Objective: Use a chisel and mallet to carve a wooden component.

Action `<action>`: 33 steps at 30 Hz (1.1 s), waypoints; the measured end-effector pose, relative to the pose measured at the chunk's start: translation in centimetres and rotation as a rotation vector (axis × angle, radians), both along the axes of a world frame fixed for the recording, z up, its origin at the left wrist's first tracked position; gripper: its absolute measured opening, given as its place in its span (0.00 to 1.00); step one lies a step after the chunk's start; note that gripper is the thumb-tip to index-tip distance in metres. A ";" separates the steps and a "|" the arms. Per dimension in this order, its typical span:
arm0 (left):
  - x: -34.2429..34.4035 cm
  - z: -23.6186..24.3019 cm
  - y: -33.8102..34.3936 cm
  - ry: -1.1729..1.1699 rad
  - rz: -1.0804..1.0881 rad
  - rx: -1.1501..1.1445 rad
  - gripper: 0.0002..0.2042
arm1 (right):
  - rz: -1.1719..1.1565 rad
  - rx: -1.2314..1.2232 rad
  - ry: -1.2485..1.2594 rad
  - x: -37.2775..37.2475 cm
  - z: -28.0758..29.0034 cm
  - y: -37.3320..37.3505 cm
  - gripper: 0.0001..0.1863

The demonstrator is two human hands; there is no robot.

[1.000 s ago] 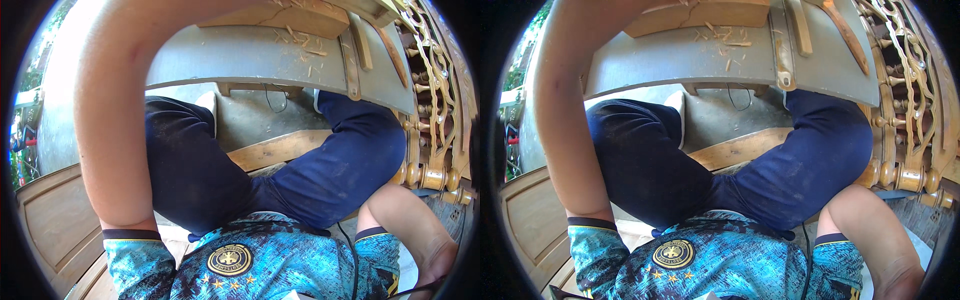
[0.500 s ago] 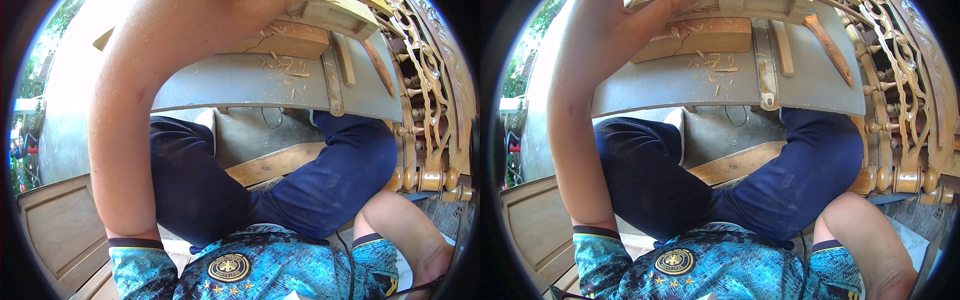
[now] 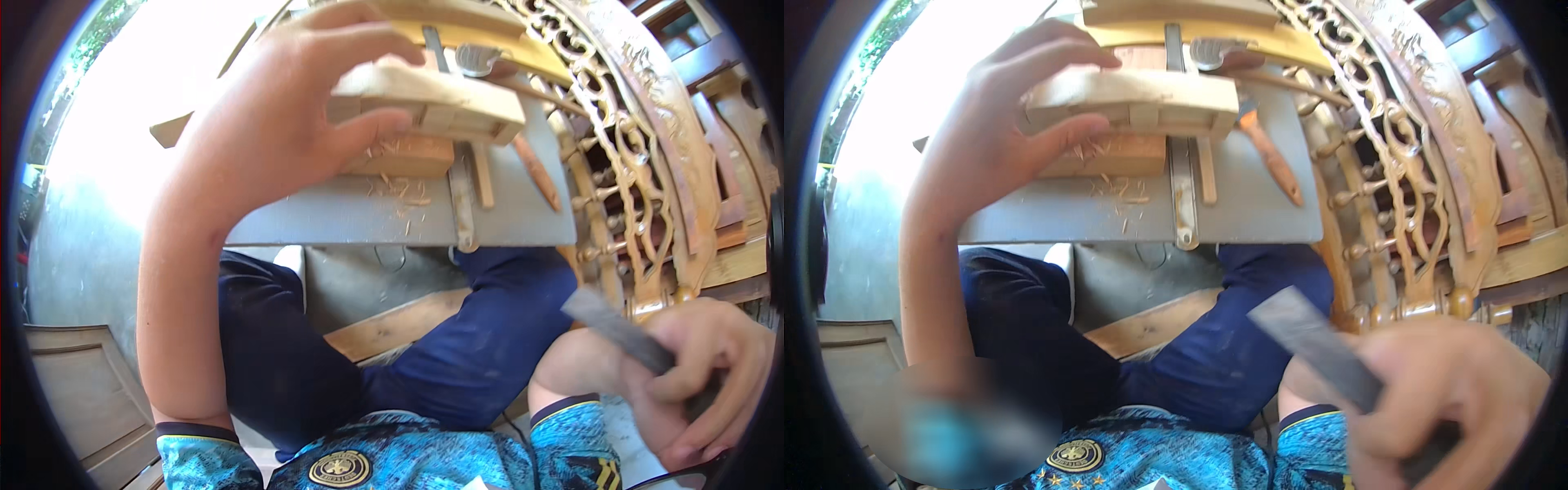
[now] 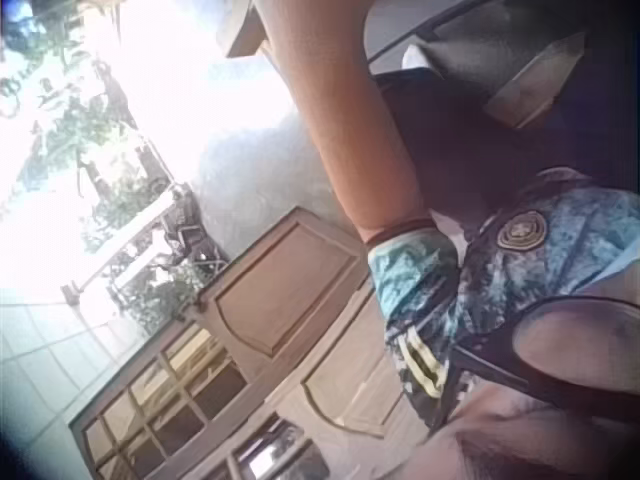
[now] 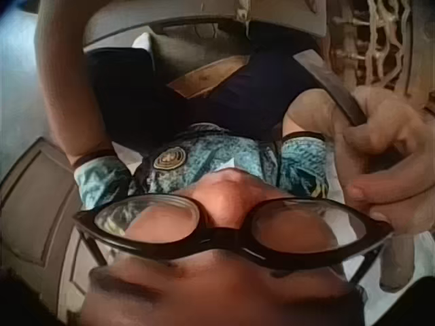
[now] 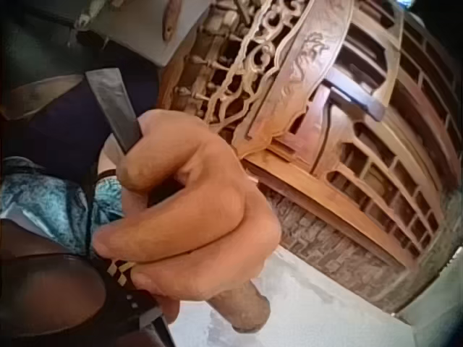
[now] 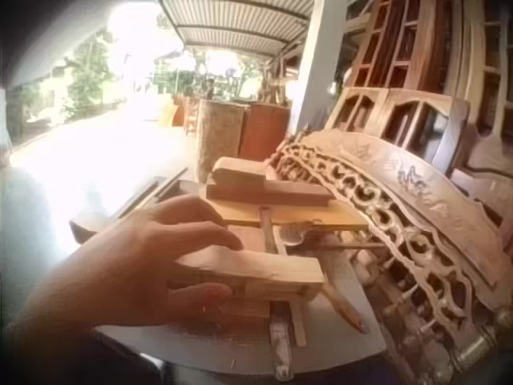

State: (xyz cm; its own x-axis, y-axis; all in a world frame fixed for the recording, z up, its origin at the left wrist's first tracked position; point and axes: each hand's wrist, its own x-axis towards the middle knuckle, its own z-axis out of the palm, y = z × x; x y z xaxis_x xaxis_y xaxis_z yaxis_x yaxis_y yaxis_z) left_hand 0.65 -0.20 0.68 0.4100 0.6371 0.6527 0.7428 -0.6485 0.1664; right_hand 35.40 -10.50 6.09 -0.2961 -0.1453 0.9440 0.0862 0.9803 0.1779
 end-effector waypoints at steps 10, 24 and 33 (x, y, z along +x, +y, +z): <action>-1.0 1.1 -1.8 -0.002 -0.055 -0.172 0.13 | 0.027 -0.011 -0.018 -1.8 -2.2 0.6 0.09; -3.7 6.0 -5.8 -0.174 -0.692 -0.846 0.13 | 0.055 -0.047 -0.020 -1.1 -2.5 0.5 0.10; -4.4 8.1 -9.3 -0.133 -0.741 -0.565 0.14 | 0.084 -0.089 0.025 -1.2 -2.8 1.1 0.10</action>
State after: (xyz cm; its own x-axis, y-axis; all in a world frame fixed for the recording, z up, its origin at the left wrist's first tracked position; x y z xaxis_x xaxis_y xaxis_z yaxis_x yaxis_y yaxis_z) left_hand -3.80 -9.46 8.76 0.7822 0.4798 0.3974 0.1251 -0.7458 0.6544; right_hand 34.20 -9.45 3.27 -0.2624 -0.0843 0.9613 0.0063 0.9960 0.0891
